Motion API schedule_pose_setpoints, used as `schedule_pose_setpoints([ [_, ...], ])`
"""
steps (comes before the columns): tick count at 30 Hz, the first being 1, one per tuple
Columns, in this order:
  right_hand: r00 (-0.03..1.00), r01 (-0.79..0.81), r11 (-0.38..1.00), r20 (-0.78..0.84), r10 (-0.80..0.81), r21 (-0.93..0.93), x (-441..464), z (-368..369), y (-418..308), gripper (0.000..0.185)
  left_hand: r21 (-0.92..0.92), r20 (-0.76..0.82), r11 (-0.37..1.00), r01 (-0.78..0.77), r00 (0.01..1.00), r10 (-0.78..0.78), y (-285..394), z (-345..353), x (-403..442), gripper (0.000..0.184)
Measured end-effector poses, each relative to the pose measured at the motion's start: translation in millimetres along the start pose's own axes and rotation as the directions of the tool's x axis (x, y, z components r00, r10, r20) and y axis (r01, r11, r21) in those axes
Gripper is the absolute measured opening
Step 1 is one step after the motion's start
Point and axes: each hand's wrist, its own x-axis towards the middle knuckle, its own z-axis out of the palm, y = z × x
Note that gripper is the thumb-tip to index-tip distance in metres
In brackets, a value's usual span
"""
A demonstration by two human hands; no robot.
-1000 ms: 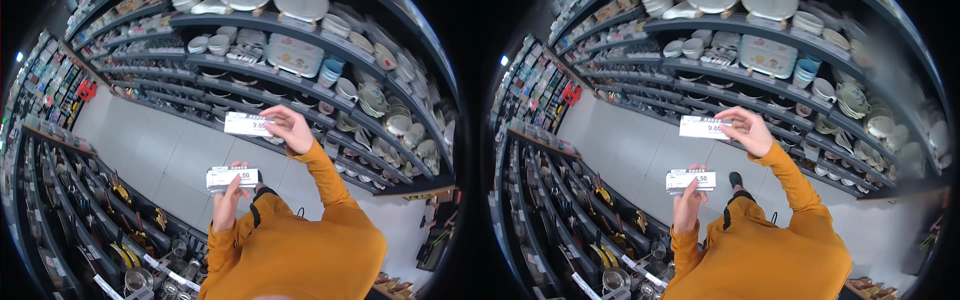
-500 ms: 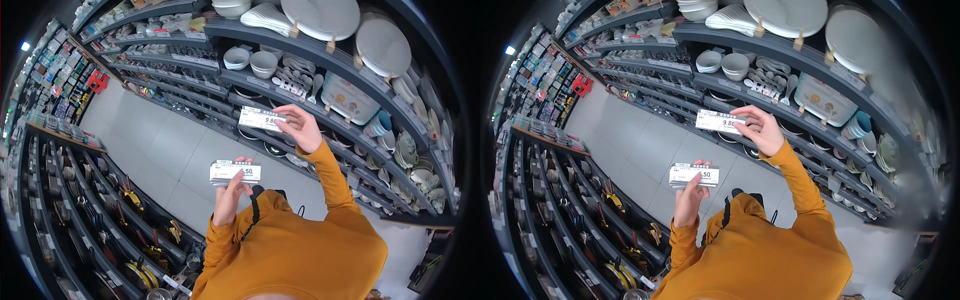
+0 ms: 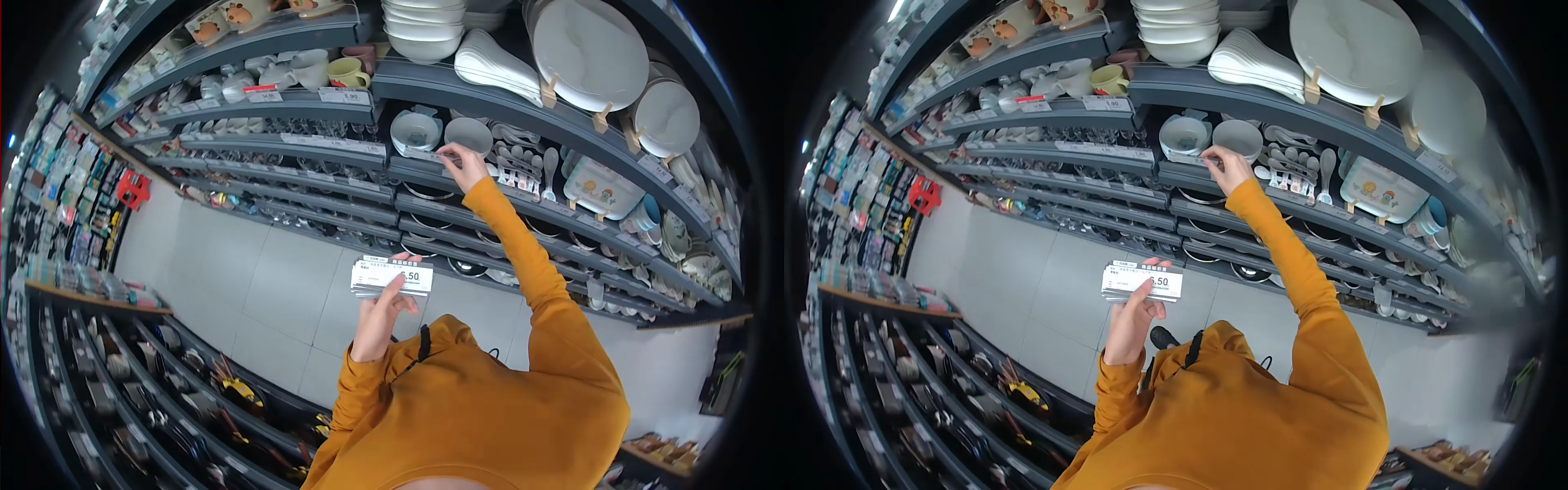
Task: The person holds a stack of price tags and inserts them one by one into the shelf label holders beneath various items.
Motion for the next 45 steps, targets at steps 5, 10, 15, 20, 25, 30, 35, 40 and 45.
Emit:
schedule_pose_setpoints([
  [5,0.993,-0.109,0.978,0.013,0.113,-0.176,25.4,36.9,13.2,0.015,0.032,0.016,0.999,0.043,0.999,-0.043,52.6,-62.6,20.0,0.04],
  [10,0.976,-0.21,0.956,0.017,0.218,-0.206,17.4,54.0,23.7,0.016,0.063,0.093,0.991,0.122,0.988,-0.127,81.4,-113.1,44.0,0.04],
  [15,0.966,-0.251,0.921,-0.023,0.256,-0.297,17.9,67.1,9.2,0.017,0.088,0.172,0.98,0.177,0.967,-0.19,105.2,-134.3,57.5,0.04],
  [20,0.96,-0.279,0.901,-0.105,0.259,-0.331,22.0,63.4,-9.1,0.017,0.095,0.219,0.972,0.215,0.948,-0.231,119.4,-140.1,65.9,0.04],
  [25,0.963,-0.262,0.903,-0.032,0.268,-0.34,19.7,64.8,11.9,0.017,0.098,0.265,0.976,0.195,0.94,-0.214,125.0,-142.2,66.3,0.041],
  [30,1.0,-0.029,0.862,-0.004,0.031,-0.506,15.8,67.8,5.1,0.017,0.089,0.294,0.974,0.21,0.928,-0.227,121.6,-150.0,60.8,0.041],
  [35,0.981,-0.003,0.936,-0.181,-0.065,-0.353,-4.7,80.9,-58.7,0.011,0.079,0.297,0.983,0.163,0.938,-0.18,126.6,-145.2,55.6,0.039],
  [40,0.992,-0.079,0.997,-0.098,0.076,-0.028,-55.9,108.8,-154.3,0.009,0.079,0.313,0.984,0.157,0.934,-0.174,133.5,-141.1,51.1,0.04],
  [45,0.937,-0.173,0.881,-0.202,0.285,0.44,-97.3,133.2,-178.6,0.015,0.066,0.336,0.99,0.121,0.932,-0.137,137.9,-134.5,48.6,0.043],
])
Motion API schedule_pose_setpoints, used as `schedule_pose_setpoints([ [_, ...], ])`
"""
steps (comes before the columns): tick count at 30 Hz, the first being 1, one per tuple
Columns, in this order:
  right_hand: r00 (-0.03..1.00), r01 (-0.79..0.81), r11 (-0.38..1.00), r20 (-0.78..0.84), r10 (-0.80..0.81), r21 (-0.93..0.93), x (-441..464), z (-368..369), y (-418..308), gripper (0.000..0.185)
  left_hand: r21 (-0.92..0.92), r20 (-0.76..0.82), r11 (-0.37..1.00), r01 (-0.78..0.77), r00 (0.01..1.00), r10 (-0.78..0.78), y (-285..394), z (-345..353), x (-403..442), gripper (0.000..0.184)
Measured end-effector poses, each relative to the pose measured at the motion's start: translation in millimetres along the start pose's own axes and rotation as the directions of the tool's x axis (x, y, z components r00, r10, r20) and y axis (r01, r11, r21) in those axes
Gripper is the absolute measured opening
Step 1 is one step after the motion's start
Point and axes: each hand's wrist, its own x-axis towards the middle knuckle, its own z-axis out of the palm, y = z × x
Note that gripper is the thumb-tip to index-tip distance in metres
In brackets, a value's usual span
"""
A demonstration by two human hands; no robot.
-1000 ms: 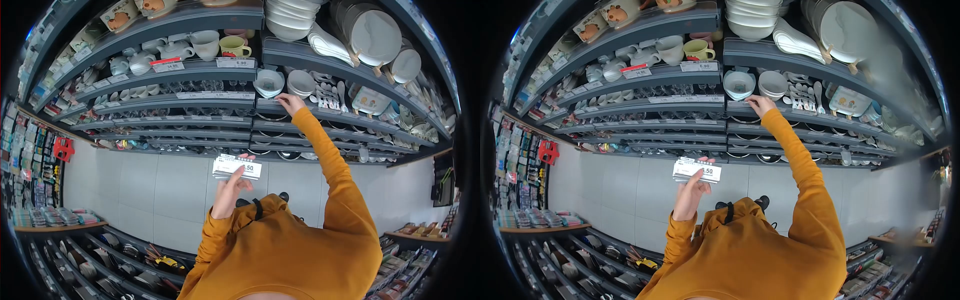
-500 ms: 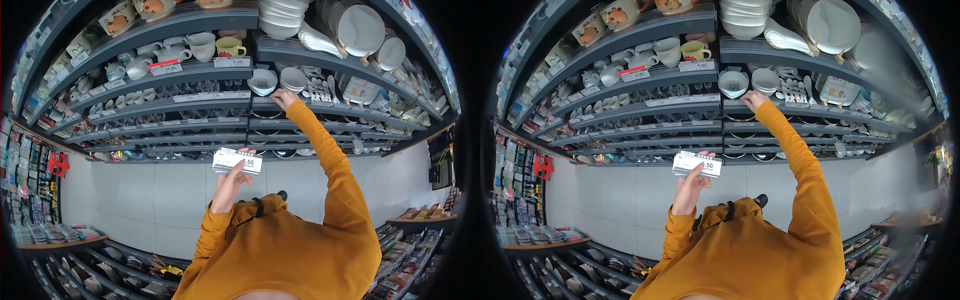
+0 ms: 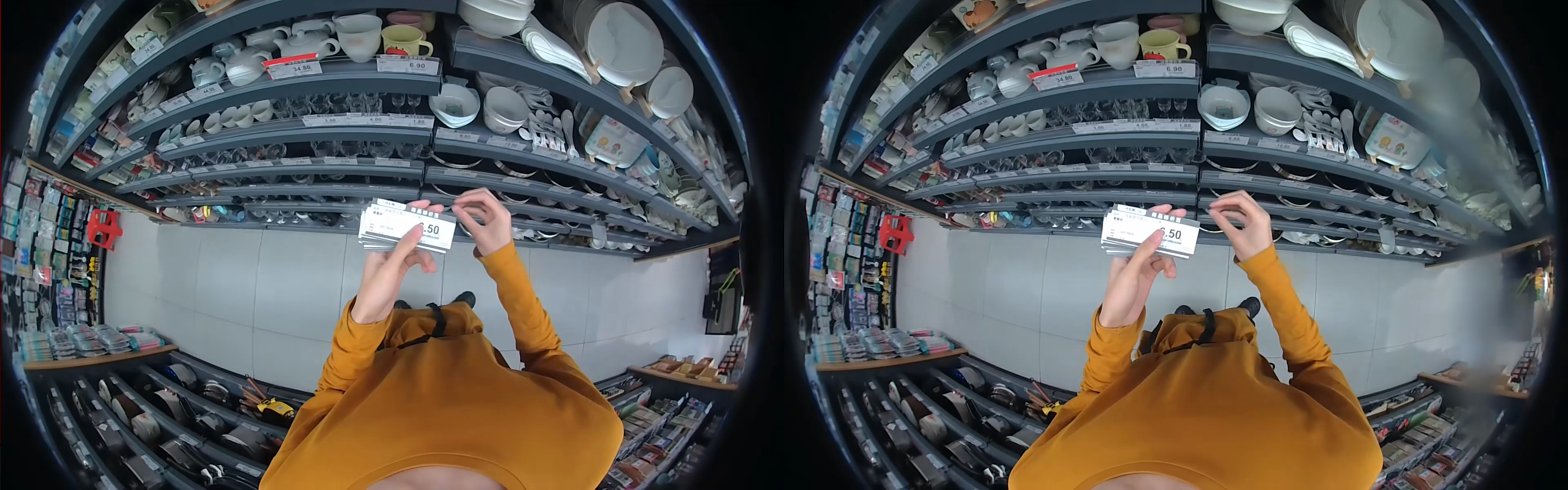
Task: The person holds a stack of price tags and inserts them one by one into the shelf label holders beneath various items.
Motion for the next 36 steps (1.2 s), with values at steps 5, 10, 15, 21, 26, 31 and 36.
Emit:
schedule_pose_setpoints([
  [5,0.988,-0.146,0.964,-0.023,0.155,0.221,-23.2,-4.4,-17.8,0.016,0.02,0.034,0.999,-0.039,0.999,0.038,3.9,15.3,-6.0,0.043],
  [10,0.991,-0.122,0.971,-0.034,0.132,0.205,-35.5,-10.1,-20.0,0.015,0.026,0.058,0.999,-0.043,0.998,0.041,0.8,22.3,-9.0,0.043],
  [15,0.987,-0.01,0.975,-0.152,0.045,0.224,-42.5,-9.1,-14.8,0.016,0.029,0.06,0.999,-0.039,0.997,0.037,-2.9,26.3,-12.1,0.042],
  [21,0.971,-0.19,0.945,-0.091,0.221,0.268,-54.4,-17.1,-36.4,0.023,0.054,0.047,0.998,-0.034,0.998,0.032,-9.4,32.2,-13.4,0.042],
  [26,0.974,-0.162,0.962,-0.121,0.192,0.219,-67.3,-25.2,-34.7,0.022,0.063,0.063,0.998,-0.006,0.998,0.002,-16.6,37.0,-11.0,0.042],
  [31,0.968,-0.143,0.951,-0.16,0.192,0.273,-84.6,-41.0,-38.5,0.016,0.083,0.08,0.996,0.03,0.996,-0.037,-26.1,48.8,-8.9,0.043],
  [36,0.959,-0.109,0.948,-0.219,0.179,0.298,-97.0,-61.5,-68.6,0.009,0.164,0.12,0.986,0.017,0.992,-0.037,-44.8,67.2,-8.4,0.043],
])
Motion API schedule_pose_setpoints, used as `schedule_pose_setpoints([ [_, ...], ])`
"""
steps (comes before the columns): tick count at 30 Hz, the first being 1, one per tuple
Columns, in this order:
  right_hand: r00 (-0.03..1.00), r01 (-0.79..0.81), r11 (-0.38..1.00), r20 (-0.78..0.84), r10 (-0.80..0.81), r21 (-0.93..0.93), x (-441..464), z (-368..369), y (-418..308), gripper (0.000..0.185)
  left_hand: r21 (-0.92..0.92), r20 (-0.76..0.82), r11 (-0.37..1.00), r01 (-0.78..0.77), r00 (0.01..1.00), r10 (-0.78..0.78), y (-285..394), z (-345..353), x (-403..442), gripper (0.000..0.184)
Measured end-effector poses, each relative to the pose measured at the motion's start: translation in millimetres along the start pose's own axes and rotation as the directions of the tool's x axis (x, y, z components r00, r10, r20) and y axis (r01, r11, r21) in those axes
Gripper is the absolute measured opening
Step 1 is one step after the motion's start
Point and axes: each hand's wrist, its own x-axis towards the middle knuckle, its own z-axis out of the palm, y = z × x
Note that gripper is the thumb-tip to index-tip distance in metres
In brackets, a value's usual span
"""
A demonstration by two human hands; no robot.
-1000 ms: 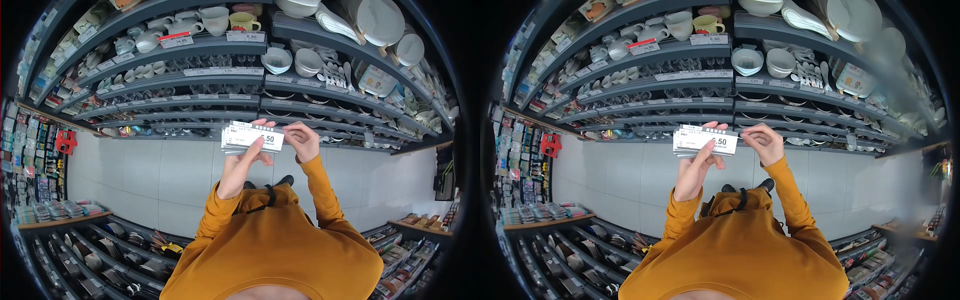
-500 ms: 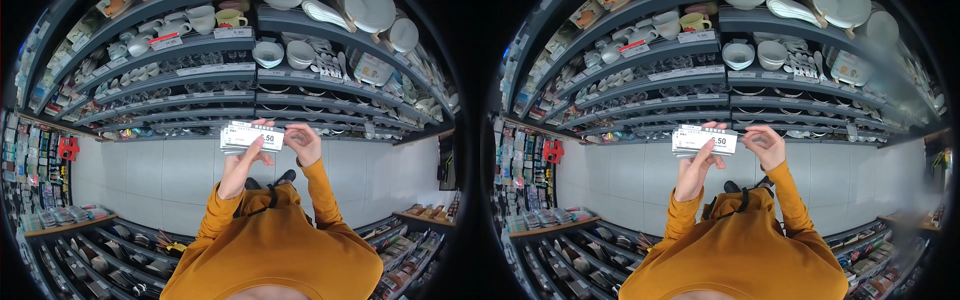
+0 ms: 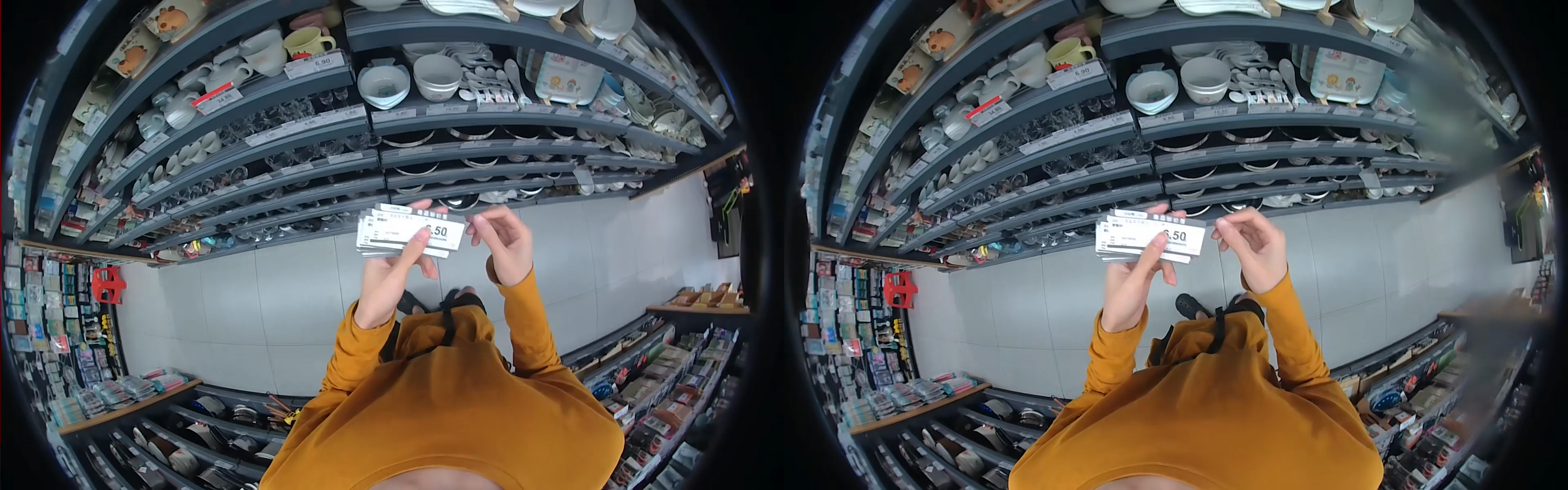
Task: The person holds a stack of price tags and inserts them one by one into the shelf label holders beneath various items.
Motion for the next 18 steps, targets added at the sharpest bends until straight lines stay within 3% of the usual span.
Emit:
schedule_pose_setpoints([
  [4,0.998,0.051,0.992,0.044,-0.046,-0.119,-7.5,-7.4,-13.0,0.023,0.037,0.023,0.999,-0.015,1.0,0.014,-18.1,13.4,-3.3,0.038],
  [7,0.997,0.068,0.994,0.043,-0.064,-0.09,-16.2,-17.8,-6.5,0.016,0.033,-0.041,0.999,-0.014,0.999,0.015,-32.2,25.8,-13.0,0.033],
  [9,1.0,-0.004,0.997,0.026,0.006,-0.073,-21.7,-23.2,-4.4,0.01,0.041,-0.113,0.999,-0.024,0.993,0.028,-37.4,33.0,-24.8,0.034],
  [11,0.998,0.002,0.999,0.068,0.001,-0.038,-26.1,-25.6,1.9,0.012,0.061,-0.192,0.998,0.014,0.981,-0.002,-44.7,35.0,-37.1,0.036],
  [13,0.987,-0.006,0.992,0.16,0.027,-0.129,-31.5,-17.8,3.5,0.017,0.051,-0.284,0.998,0.044,0.959,-0.027,-45.5,36.7,-53.7,0.038],
  [18,0.93,-0.138,0.984,0.328,0.167,-0.11,-42.9,2.1,14.1,0.02,0.053,-0.402,0.997,0.062,0.915,-0.036,-48.1,18.4,-86.2,0.037],
])
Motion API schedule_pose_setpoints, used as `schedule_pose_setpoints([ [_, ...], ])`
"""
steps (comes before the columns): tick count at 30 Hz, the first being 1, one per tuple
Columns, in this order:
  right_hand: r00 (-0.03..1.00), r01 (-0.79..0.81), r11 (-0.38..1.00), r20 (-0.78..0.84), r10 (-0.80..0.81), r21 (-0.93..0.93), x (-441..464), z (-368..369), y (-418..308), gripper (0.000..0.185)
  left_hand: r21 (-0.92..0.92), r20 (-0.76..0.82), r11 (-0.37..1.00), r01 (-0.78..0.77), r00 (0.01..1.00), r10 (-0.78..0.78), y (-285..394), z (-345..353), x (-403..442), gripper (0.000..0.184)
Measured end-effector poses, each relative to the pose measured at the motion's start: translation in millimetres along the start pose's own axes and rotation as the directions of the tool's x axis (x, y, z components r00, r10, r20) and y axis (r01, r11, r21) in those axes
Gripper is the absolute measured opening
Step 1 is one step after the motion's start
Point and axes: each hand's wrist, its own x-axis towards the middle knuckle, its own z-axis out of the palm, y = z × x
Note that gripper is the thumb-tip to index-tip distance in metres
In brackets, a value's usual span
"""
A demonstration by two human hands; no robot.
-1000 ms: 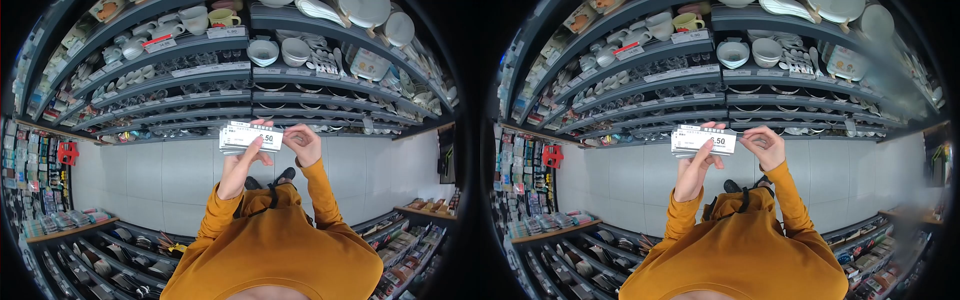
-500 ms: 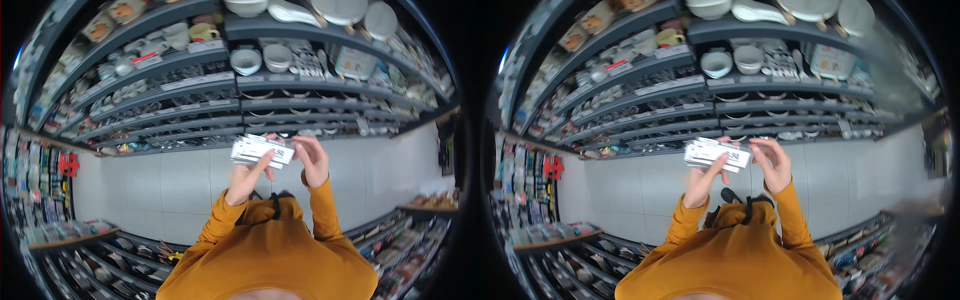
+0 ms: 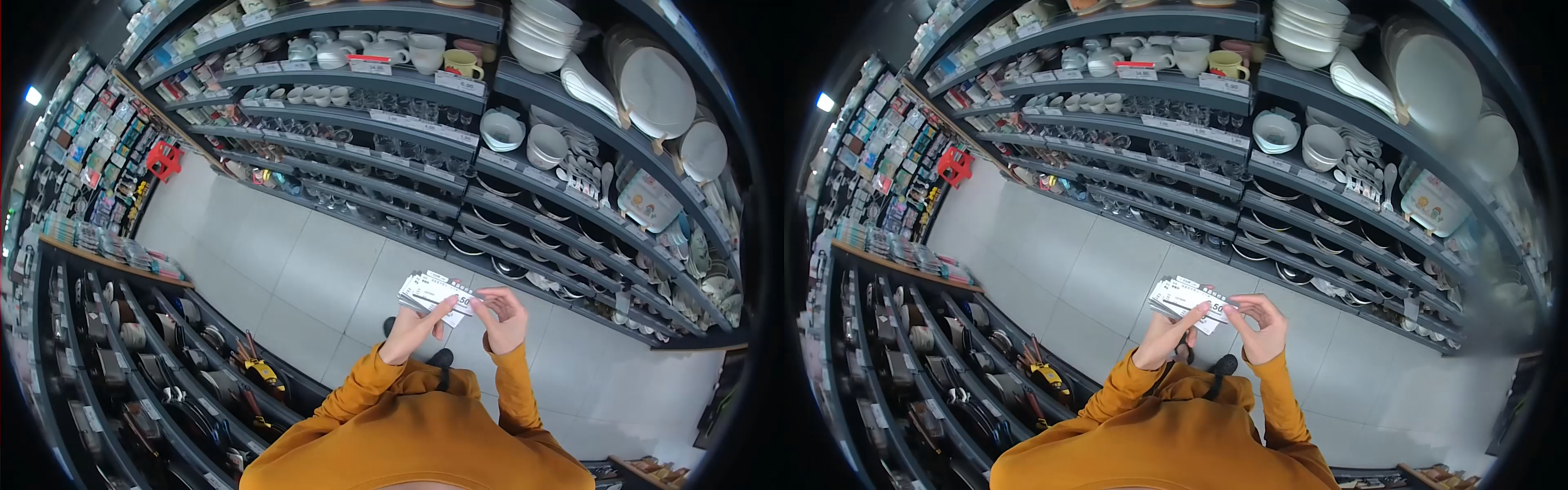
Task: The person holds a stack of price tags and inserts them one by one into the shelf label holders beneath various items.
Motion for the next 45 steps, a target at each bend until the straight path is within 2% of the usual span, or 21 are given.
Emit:
schedule_pose_setpoints([
  [5,0.995,-0.054,0.997,0.084,0.059,-0.058,5.4,44.5,3.9,0.021,-0.129,-0.047,0.991,-0.024,0.999,0.018,0.6,-46.0,-16.2,0.036],
  [13,0.951,-0.06,0.993,0.297,0.087,-0.101,44.4,204.0,27.0,0.023,-0.011,-0.176,0.993,-0.121,0.977,0.117,32.8,-202.6,-34.5,0.021],
  [19,0.923,-0.081,0.997,0.377,0.079,-0.01,79.6,324.5,37.7,0.024,-0.106,-0.165,0.985,-0.136,0.979,0.118,79.6,-320.7,-49.2,0.022],
  [22,0.937,-0.099,0.991,0.345,0.062,0.09,96.5,360.6,47.6,0.024,-0.2,-0.137,0.974,-0.108,0.987,0.081,97.7,-359.5,-50.1,0.025],
  [26,0.955,-0.061,0.986,0.298,0.012,0.155,123.5,381.0,57.5,0.023,-0.204,-0.122,0.972,-0.119,0.988,0.095,116.5,-385.1,-39.1,0.032],
  [31,0.972,-0.04,0.988,0.233,0.004,0.151,172.0,381.3,54.1,0.026,-0.16,-0.116,0.983,-0.094,0.99,0.076,138.5,-400.4,-15.8,0.043],
  [34,0.987,0.009,0.995,0.162,-0.026,0.103,211.9,376.7,58.8,0.026,-0.151,-0.089,0.986,-0.07,0.994,0.057,149.1,-409.7,2.7,0.043],
  [35,0.99,-0.009,0.998,0.141,-0.001,0.067,226.5,374.7,55.8,0.025,-0.14,-0.095,0.988,-0.068,0.994,0.055,154.3,-411.8,10.9,0.043],
  [38,0.995,0.076,0.997,0.067,-0.075,-0.021,285.5,363.7,70.3,0.023,-0.124,-0.117,0.99,-0.062,0.992,0.047,172.3,-411.9,41.0,0.044],
  [41,0.973,0.228,0.966,-0.011,-0.231,-0.121,348.4,355.8,72.8,0.019,-0.125,-0.123,0.991,-0.053,0.992,0.038,188.6,-413.0,72.8,0.045],
  [43,0.969,0.219,0.944,-0.058,-0.241,-0.248,390.6,342.2,81.1,0.017,-0.138,-0.099,0.989,-0.054,0.994,0.04,193.0,-414.2,98.7,0.045],
  [45,0.911,0.343,0.817,-0.048,-0.41,-0.464,427.0,335.5,82.9,0.017,-0.127,-0.068,0.991,-0.047,0.997,0.039,195.3,-414.9,124.3,0.045],
])
